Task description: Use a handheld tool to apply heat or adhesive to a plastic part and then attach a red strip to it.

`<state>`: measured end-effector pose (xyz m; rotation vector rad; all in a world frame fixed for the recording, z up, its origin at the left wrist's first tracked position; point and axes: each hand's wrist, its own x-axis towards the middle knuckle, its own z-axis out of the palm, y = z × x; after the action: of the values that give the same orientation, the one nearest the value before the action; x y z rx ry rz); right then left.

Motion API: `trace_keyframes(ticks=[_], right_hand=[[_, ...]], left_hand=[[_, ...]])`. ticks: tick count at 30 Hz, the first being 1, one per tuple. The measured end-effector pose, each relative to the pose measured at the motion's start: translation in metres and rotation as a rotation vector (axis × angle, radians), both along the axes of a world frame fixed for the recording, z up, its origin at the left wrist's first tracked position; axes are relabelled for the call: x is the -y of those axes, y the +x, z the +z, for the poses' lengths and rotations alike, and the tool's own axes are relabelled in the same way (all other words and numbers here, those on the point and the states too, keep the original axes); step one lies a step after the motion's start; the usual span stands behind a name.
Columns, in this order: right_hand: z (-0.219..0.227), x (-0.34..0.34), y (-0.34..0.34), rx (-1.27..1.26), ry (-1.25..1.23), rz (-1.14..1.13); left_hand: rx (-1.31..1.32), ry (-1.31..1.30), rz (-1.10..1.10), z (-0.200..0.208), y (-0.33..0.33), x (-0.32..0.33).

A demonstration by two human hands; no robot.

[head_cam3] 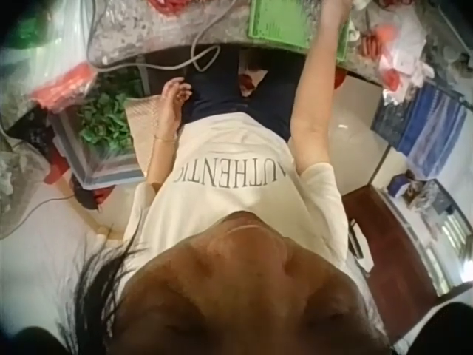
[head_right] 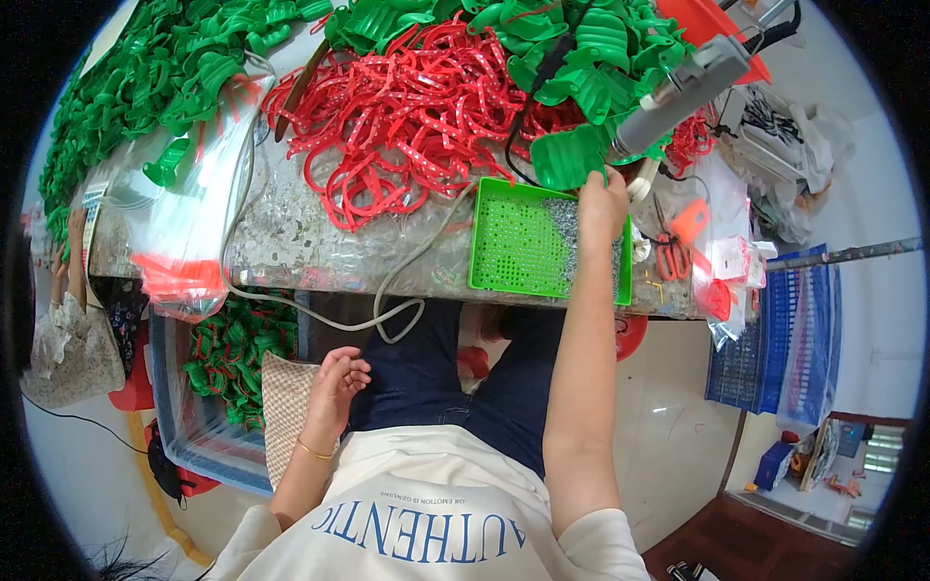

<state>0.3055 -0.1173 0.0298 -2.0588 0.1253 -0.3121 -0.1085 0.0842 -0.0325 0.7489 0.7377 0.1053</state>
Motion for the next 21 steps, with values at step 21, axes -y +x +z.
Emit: trace_keyframes(ticks=[21], right_hand=[[0.066,-0.047,-0.239,-1.553,1.236,0.648]], left_hand=[[0.73,1.072,-0.385,0.082,0.112,-0.011]])
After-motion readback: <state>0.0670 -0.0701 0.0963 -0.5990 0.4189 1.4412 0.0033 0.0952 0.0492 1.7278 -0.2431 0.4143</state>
